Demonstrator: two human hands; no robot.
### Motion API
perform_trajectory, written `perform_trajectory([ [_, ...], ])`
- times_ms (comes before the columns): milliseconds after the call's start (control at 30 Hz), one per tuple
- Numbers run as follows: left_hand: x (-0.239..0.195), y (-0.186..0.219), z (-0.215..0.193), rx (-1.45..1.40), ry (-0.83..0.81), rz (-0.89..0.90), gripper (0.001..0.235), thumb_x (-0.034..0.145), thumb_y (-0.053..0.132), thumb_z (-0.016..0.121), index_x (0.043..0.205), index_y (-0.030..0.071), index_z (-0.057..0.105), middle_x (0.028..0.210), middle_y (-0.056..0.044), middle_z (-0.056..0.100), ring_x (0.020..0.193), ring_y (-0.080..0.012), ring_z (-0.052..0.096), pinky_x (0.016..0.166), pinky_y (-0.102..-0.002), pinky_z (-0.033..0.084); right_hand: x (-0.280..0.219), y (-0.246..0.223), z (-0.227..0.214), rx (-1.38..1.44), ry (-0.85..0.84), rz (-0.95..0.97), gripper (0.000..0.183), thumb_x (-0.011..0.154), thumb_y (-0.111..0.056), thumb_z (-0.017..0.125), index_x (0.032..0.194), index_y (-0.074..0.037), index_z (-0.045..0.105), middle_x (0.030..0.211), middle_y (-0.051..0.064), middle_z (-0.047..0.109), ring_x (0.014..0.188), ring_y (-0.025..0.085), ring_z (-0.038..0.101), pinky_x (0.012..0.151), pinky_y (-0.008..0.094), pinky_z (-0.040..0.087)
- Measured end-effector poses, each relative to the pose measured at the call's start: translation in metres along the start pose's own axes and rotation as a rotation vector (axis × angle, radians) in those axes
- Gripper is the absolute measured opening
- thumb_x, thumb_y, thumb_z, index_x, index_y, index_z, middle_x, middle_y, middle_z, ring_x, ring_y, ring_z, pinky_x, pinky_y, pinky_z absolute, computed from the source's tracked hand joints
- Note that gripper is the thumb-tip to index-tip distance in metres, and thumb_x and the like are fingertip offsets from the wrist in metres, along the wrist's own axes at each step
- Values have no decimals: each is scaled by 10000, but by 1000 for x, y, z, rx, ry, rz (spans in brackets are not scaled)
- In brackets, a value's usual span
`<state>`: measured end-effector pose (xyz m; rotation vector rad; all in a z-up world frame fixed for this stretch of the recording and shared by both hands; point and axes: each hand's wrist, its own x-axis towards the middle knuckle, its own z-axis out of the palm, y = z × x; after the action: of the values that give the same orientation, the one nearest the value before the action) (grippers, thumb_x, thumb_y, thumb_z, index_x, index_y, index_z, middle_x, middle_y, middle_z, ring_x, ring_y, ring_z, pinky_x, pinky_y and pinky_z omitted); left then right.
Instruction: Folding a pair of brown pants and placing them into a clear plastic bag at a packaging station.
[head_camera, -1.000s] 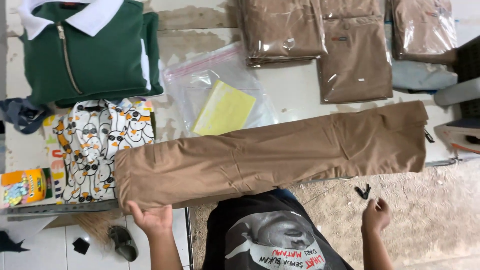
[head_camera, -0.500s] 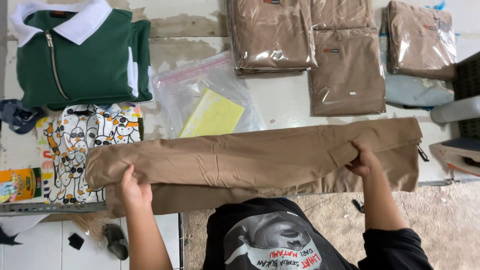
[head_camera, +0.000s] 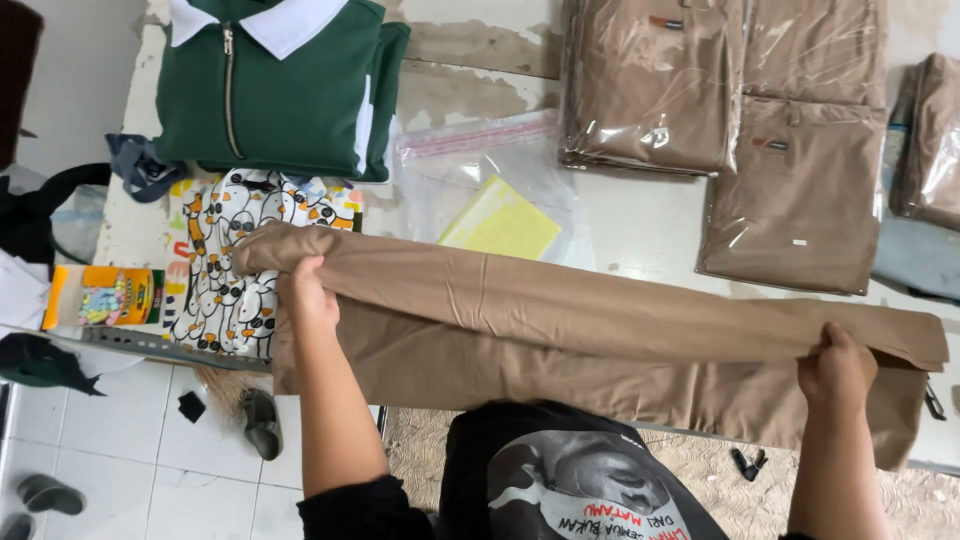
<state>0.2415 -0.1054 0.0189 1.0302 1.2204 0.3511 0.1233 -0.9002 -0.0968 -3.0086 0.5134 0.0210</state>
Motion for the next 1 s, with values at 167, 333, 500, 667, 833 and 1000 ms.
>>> perform_trajectory([
  [167, -9, -31, -56, 149, 157, -57, 455, 718, -9, 597, 1162, 92, 610, 1105, -20, 648, 932, -182, 589, 726, -271, 474, -65, -58, -8, 1045, -64, 762, 361, 1107, -89, 467, 751, -120, 517, 665, 64, 532, 553, 174, 497, 456, 317, 349],
  [333, 6, -74, -98, -36, 230, -89, 379, 693, -25, 632, 1036, 136, 613, 1077, 43, 584, 870, -161, 489, 739, -312, 379, -87, -64, 26, 1006, -45, 820, 296, 1184, -150, 485, 901, -99, 556, 698, 84, 620, 585, 207, 641, 587, 363, 600],
  [500, -16, -65, -104, -396, 197, -297, 239, 784, 99, 653, 1021, 117, 675, 1141, -50, 720, 1032, -268, 673, 955, -400, 549, -78, -72, 25, 1174, 80, 744, 323, 1189, -79, 414, 876, -149, 375, 558, 18, 370, 409, 187, 406, 411, 377, 459],
  [667, -13, -78, -122, -20, 187, 196, 235, 873, 302, 784, 949, 110, 670, 1054, -16, 751, 924, -145, 724, 701, -306, 603, -68, -79, 16, 1129, 195, 671, 393, 1237, -92, 461, 851, -145, 413, 680, -39, 378, 479, 117, 396, 396, 348, 438],
  [833, 1, -108, -133, 517, 423, 481, 350, 905, 245, 757, 1142, 56, 583, 1132, -183, 676, 991, -374, 698, 803, -506, 566, -53, -54, 50, 919, 200, 762, 135, 1117, -229, 539, 1162, -103, 525, 908, 47, 453, 717, 211, 529, 579, 400, 507],
  [1000, -51, -106, -88, 845, 731, 1065, 919, 961, 784, 182, 1417, 28, 434, 1284, -234, 536, 1160, -409, 520, 946, -567, 458, -36, -110, 46, 517, 366, 1022, 994, 1266, -215, 696, 1601, -256, -239, 1653, 440, 5, 1555, 564, 203, 1247, 578, 291],
])
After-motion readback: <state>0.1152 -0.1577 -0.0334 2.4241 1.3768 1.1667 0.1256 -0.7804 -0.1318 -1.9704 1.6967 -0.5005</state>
